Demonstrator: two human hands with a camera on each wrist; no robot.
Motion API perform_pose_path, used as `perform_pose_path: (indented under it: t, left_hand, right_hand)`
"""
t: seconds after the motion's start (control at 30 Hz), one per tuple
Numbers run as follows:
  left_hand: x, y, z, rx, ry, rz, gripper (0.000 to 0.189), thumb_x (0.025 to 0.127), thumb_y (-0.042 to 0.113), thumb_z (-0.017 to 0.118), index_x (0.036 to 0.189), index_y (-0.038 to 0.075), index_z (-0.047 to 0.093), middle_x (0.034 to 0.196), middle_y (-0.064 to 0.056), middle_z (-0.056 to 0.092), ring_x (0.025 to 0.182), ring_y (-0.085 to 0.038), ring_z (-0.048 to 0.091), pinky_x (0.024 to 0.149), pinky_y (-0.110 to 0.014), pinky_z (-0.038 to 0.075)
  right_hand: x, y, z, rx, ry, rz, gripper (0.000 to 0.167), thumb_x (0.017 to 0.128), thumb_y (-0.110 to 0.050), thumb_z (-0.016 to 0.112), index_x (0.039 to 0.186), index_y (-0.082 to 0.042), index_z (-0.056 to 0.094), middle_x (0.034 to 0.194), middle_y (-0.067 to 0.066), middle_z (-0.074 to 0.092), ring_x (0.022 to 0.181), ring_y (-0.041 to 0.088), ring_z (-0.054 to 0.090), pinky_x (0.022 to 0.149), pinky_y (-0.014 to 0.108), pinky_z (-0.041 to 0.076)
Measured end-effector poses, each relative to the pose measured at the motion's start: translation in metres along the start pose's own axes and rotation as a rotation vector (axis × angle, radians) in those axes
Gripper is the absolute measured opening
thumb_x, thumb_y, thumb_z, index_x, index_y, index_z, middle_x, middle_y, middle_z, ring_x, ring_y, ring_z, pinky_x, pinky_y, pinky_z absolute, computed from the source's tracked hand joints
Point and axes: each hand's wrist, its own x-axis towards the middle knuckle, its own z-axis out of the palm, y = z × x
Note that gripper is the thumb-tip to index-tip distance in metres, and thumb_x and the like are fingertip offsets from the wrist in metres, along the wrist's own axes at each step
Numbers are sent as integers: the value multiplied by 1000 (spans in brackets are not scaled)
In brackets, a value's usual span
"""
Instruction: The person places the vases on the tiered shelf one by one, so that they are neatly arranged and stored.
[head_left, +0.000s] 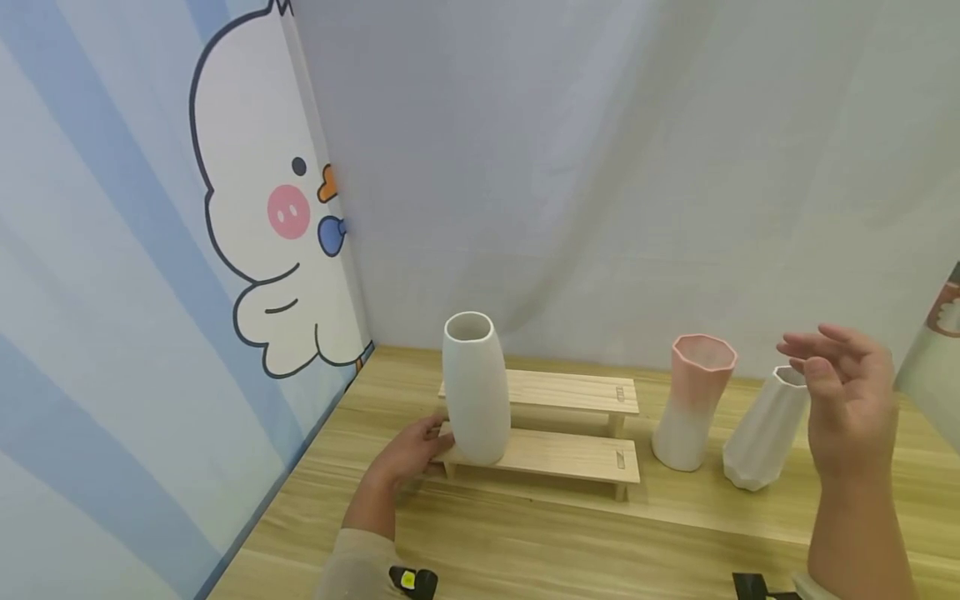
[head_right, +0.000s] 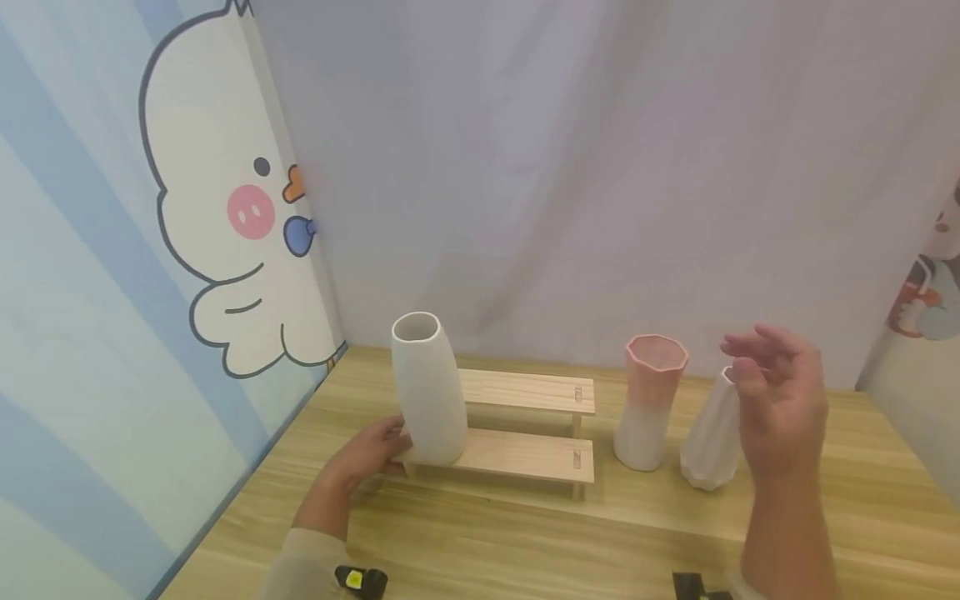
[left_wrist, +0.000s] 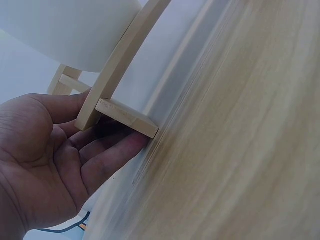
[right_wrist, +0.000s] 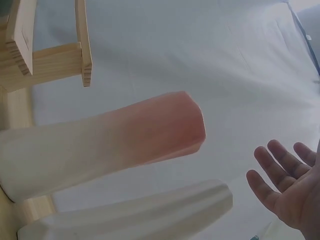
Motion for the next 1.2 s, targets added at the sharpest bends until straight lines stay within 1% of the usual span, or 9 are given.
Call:
perform_pose_path:
  t: [0.17,0.23,0.4,0.47,0.63,0.87,0.97,1.07,1.2]
  left_hand:
    - [-1,0,-1,-6,-16,10,58,100,27,58,149,4,38,145,-26,46,116,-31,62,87,-46,57]
    - [-1,0,-2,-7,-17,8,57,100,27,58,149,5,38,144,-25,48,115,-31,62,87,-46,57]
    - [-1,0,-3,1,-22,3,57,100,28,58,149,6,38,143,-24,49,115,-31,62,87,-44,58]
    - [-2,-1,-4,7,-27,3,57,100,30,57,149,6,38,144,-24,48,116,-32,62,87,-44,58]
    - [-3,-2,-5,14,-22,-7,58,100,31,58,149,7,39,145,-23,48,117,-33,62,87,-43,58]
    - [-6,1,-4,7,20,-27,55,99,29,59,147,7,42,146,-24,46,117,-34,62,87,-45,58]
    - [-7,2,-4,2,21,-29,54,100,28,59,147,8,42,146,-24,46,118,-34,61,87,-45,57]
    - [-8,3,-5,3,20,-25,55,100,28,59,147,8,42,145,-24,47,117,-33,61,87,-45,58]
    - [-9,3,-6,6,18,-22,55,99,28,59,147,6,42,144,-24,48,117,-32,61,87,-46,57]
  right_hand:
    - [2,0,-9,-61,57,1,39,92,3,55,129,11,48,107,13,70,99,18,67,89,20,47]
    - [2,0,-12,-156,95,33,39,92,1,56,130,8,49,107,9,70,100,15,66,89,19,46]
    - [3,0,-16,-481,169,169,40,93,-10,59,132,-7,51,108,-5,68,101,7,63,86,14,43]
    - [3,2,-18,-535,179,208,40,93,-13,60,133,-10,51,109,-7,67,102,5,62,84,14,42]
    - [3,11,-25,-583,178,323,43,94,-16,59,135,-15,48,113,-9,63,104,3,59,84,10,44]
    - [1,28,-32,-639,151,478,47,93,-22,60,137,-20,44,115,-16,58,106,-1,54,82,7,41]
    - [0,33,-34,-667,119,528,51,94,-25,62,140,-21,40,117,-17,56,107,-1,52,83,6,40]
    - [-2,37,-35,-683,72,568,56,94,-28,63,143,-21,36,119,-19,53,116,2,50,86,6,38]
    - [-6,42,-37,-713,3,610,60,94,-32,64,145,-24,33,121,-21,51,113,3,49,79,6,41]
